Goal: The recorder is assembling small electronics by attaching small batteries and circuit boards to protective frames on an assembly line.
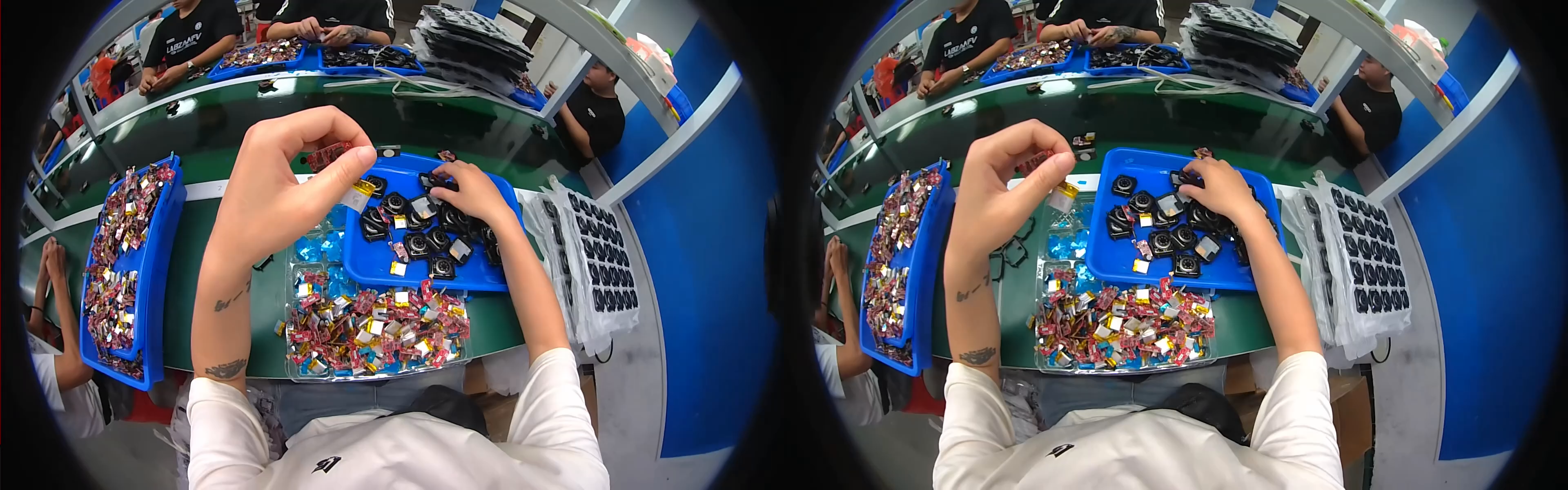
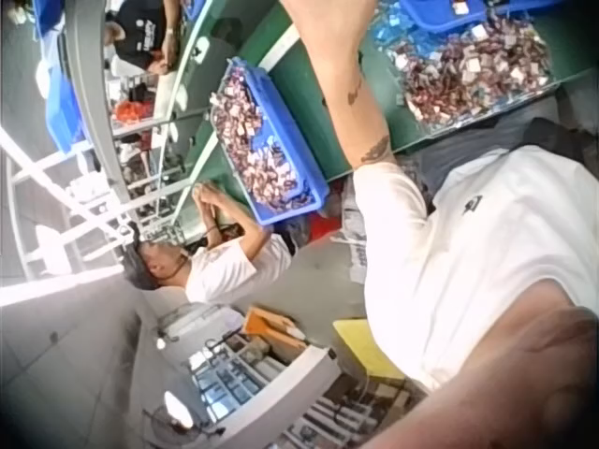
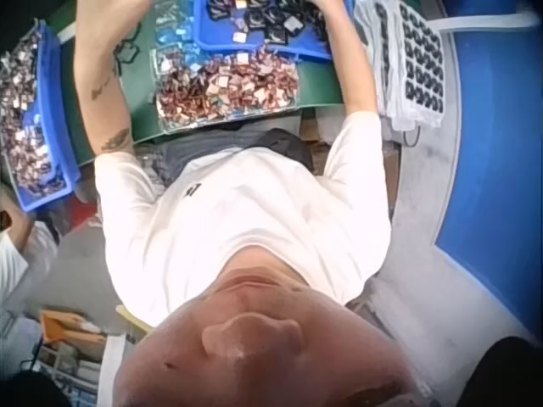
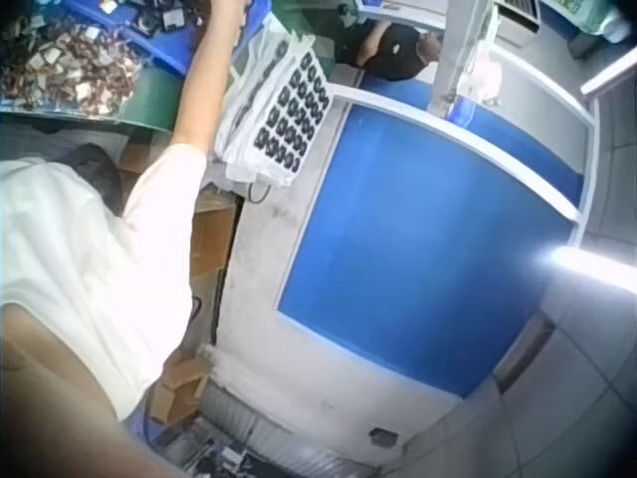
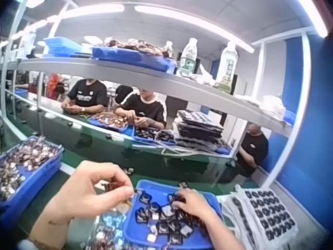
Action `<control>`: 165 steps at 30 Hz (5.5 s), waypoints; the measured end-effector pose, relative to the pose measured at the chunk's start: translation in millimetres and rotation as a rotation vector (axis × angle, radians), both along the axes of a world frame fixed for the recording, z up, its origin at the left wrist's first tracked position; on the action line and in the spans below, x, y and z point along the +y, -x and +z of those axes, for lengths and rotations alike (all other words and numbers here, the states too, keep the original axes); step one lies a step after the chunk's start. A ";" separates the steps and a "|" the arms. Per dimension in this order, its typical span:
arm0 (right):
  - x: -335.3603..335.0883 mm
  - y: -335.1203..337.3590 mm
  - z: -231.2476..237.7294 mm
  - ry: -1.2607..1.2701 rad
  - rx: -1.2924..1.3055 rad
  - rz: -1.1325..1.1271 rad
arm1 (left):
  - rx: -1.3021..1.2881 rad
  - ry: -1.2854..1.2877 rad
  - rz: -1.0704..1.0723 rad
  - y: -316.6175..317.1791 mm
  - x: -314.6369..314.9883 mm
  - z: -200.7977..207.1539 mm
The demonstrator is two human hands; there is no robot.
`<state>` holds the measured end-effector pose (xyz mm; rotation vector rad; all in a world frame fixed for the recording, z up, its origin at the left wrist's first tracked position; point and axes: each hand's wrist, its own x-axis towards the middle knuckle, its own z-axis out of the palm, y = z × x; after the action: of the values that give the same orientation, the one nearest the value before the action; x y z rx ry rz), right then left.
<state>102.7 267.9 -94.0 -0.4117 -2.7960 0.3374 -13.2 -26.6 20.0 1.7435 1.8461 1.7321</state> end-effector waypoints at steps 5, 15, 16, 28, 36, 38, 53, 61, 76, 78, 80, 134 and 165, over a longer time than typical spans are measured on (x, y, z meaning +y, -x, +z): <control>6.4 0.1 9.2 0.240 -0.025 0.076 | -0.064 0.033 0.010 -3.8 1.9 2.1; -79.8 3.5 66.8 1.111 0.483 0.211 | -0.142 -0.068 0.004 -2.7 14.3 -10.1; -90.9 4.3 72.9 1.178 0.552 0.247 | -0.137 -0.066 0.006 -4.0 17.6 -13.2; -140.9 -10.7 90.9 1.004 0.682 0.300 | -0.074 -0.104 0.203 -18.3 28.4 -22.1; -138.0 -14.2 85.2 0.893 0.674 0.342 | -0.103 -0.089 0.177 -21.0 33.0 -24.4; -141.3 -12.7 84.6 0.918 0.694 0.333 | -0.112 -0.082 0.187 -21.7 31.2 -24.1; -144.1 -12.8 81.2 0.907 0.710 0.331 | -0.152 -0.109 0.224 -24.8 32.3 -26.4; -141.3 -11.2 80.8 0.906 0.835 0.347 | -0.120 -0.126 0.214 -25.8 34.9 -30.5; -128.7 -14.6 88.5 0.977 0.843 0.265 | -0.126 0.061 0.132 -25.4 26.6 -20.4; -128.7 -13.4 85.5 0.974 0.893 0.316 | -0.318 0.053 -0.025 -25.4 28.5 -22.1; -129.9 -13.2 83.8 0.925 0.882 0.304 | -0.407 0.056 -0.066 -24.8 28.5 -22.3; 87.2 -12.4 8.8 0.198 0.308 -0.432 | 0.024 0.104 0.173 8.7 12.0 -5.4; -115.9 -13.1 92.4 1.339 0.546 0.459 | -0.047 0.014 0.053 -15.6 13.9 -4.5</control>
<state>115.8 152.0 -1.6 0.1049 -1.7209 2.0321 2.4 -12.7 15.5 1.6485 1.8971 1.7592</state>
